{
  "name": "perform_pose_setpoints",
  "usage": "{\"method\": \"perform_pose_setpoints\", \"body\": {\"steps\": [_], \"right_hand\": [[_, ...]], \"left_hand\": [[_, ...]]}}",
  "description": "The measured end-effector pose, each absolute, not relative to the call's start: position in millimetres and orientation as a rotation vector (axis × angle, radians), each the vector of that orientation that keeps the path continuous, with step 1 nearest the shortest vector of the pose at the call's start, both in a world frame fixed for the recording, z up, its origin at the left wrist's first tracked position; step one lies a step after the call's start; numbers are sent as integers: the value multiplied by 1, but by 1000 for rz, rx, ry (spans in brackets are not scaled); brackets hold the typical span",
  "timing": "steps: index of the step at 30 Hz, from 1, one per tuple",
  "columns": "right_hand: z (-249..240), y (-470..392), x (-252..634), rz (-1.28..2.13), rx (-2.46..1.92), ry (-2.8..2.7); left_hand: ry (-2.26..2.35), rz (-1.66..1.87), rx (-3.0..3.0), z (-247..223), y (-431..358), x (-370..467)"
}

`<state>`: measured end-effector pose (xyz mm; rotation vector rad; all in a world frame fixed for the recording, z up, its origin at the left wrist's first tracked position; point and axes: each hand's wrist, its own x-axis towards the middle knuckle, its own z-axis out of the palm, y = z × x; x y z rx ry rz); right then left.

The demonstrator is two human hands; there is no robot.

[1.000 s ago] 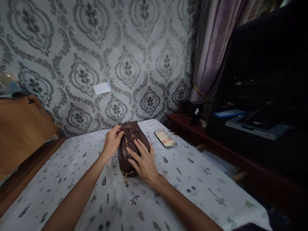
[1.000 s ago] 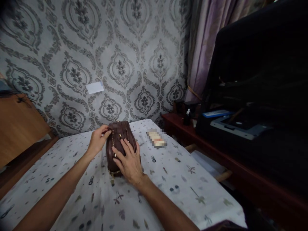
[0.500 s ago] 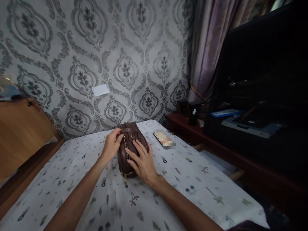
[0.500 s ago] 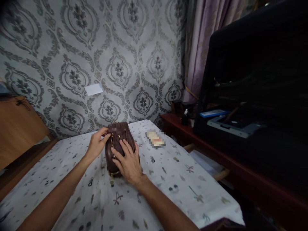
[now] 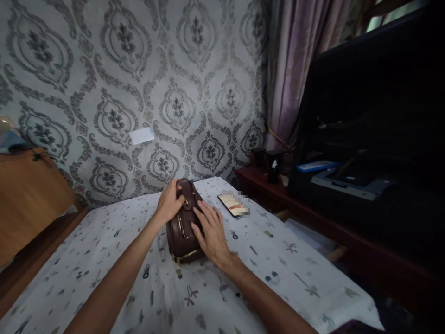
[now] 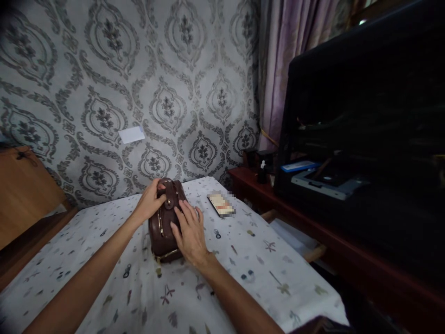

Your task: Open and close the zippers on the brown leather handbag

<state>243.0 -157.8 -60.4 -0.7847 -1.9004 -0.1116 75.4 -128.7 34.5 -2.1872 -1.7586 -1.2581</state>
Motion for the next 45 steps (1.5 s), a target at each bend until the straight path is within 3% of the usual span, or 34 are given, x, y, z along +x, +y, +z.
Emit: {"method": "perform_pose_setpoints", "body": {"steps": [13, 28, 38, 45], "right_hand": [[-64, -143, 249, 31, -623, -1799], [-59, -151, 250, -34, -890, -1821], [-60, -149, 250, 496, -776, -1659], [-62, -153, 248, 440, -757, -1637]], "left_hand": [[-2002, -1225, -2381, 47, -89, 84], [-2090, -1256, -2250, 41, -93, 88], [-2058, -1265, -2264, 43, -95, 88], [-2043, -1280, -2247, 42, -96, 89]]}}
